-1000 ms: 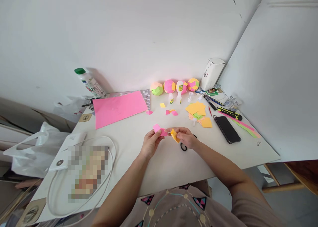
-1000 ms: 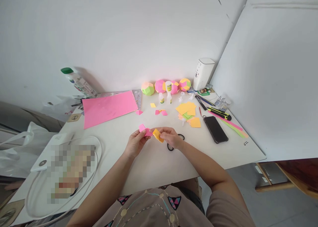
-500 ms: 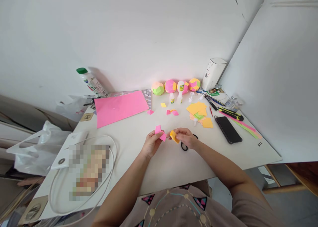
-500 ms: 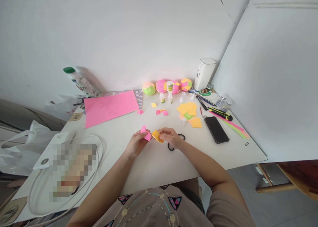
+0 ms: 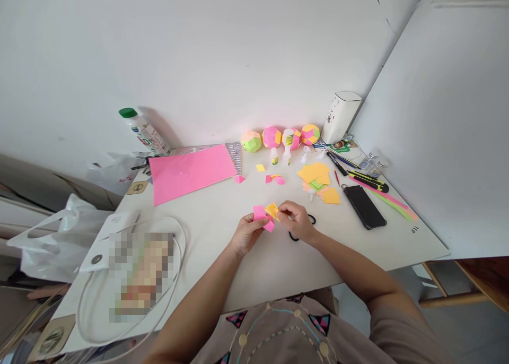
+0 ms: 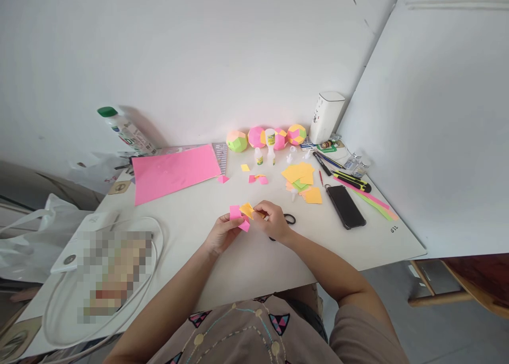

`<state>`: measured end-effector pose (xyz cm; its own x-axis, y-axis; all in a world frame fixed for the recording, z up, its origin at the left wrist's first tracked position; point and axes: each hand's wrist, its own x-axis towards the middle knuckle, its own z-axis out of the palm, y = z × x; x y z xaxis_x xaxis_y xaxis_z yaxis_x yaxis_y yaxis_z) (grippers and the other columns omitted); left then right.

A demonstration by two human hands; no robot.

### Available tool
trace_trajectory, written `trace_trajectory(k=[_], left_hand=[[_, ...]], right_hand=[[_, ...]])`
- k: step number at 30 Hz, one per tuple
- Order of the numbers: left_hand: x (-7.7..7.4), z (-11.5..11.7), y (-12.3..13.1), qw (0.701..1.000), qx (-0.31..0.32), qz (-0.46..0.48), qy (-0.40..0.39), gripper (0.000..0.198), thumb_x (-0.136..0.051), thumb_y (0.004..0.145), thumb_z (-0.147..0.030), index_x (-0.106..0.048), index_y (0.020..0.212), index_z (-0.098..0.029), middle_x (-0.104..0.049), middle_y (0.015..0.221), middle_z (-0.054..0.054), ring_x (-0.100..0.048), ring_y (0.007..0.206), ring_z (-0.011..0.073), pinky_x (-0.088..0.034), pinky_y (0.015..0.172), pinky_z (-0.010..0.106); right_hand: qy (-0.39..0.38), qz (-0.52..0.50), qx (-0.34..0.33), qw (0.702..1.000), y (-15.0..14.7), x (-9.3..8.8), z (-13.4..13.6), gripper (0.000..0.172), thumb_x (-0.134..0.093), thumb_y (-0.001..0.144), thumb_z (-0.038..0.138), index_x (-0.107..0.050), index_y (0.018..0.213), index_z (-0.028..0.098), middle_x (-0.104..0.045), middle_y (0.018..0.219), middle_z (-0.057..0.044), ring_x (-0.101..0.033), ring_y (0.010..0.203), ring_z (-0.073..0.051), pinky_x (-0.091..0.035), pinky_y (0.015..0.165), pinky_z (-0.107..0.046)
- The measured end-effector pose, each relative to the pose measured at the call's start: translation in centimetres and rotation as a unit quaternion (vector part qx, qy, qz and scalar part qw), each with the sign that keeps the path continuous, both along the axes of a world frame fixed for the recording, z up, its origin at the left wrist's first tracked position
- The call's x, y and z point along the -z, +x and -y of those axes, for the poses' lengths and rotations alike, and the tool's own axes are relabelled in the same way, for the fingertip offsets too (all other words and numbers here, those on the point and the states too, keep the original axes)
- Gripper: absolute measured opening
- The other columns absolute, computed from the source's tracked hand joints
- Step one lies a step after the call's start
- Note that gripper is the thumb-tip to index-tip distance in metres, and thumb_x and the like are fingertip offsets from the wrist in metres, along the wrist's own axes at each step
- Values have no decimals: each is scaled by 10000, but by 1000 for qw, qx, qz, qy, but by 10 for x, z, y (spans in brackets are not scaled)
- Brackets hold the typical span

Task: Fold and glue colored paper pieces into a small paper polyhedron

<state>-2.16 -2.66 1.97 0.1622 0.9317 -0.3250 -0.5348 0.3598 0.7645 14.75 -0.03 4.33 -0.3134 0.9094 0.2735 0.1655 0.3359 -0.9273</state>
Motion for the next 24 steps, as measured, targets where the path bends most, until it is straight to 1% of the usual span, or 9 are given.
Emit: trace_trajectory(k=[4, 7, 10, 13, 16, 24], left_hand=[[0, 0, -1, 1000, 2, 0, 7, 165, -822, 582, -219, -736, 686, -125, -682, 682, 37, -589, 691, 134, -454, 728, 282], [1, 0, -1, 1000, 3, 2, 8, 152, -819, 586, -206, -733, 684, -127, -690, 691, 42, -602, 695, 141, -455, 733, 289], [2, -1, 0, 1000, 4, 5, 14, 147, -817, 593, -201, -732, 688, -130, -694, 695, 43, -610, 695, 145, -459, 738, 294], [3, -1, 0, 1000, 4, 8, 18, 151, -815, 605, -205, -735, 711, -134, -700, 711, 45, -617, 703, 145, -463, 746, 293], [4, -1, 0, 1000, 4, 8, 20, 152, -813, 615, -209, -736, 723, -135, -705, 729, 50, -616, 708, 142, -466, 744, 288], [2, 0, 1, 1000, -6, 6, 12, 148, -825, 599, -211, -725, 680, -139, -692, 694, 31, -599, 677, 123, -477, 714, 267]], right_hand=[[69, 14, -2, 998, -1, 2, 1, 136, -524, 800, 217, -518, 668, 188, -516, 658, -5, -461, 593, -119, -405, 563, -265], [132, 17, 6, 991, -1, 4, 2, 129, -519, 809, 191, -524, 679, 194, -524, 652, -6, -479, 592, -123, -420, 567, -270], [174, 18, 10, 984, -3, 6, 2, 116, -515, 820, 171, -539, 709, 195, -543, 672, -16, -502, 606, -128, -440, 575, -274], [193, 25, 1, 981, -3, 7, 2, 121, -507, 837, 167, -550, 726, 194, -553, 684, -23, -511, 614, -130, -453, 582, -276], [200, 37, -9, 979, -3, 8, 2, 139, -498, 852, 182, -551, 725, 197, -548, 665, -20, -490, 593, -128, -447, 568, -275], [212, 52, -23, 976, -2, 7, 1, 161, -494, 848, 161, -541, 698, 192, -550, 648, -17, -456, 564, -117, -424, 545, -265]])
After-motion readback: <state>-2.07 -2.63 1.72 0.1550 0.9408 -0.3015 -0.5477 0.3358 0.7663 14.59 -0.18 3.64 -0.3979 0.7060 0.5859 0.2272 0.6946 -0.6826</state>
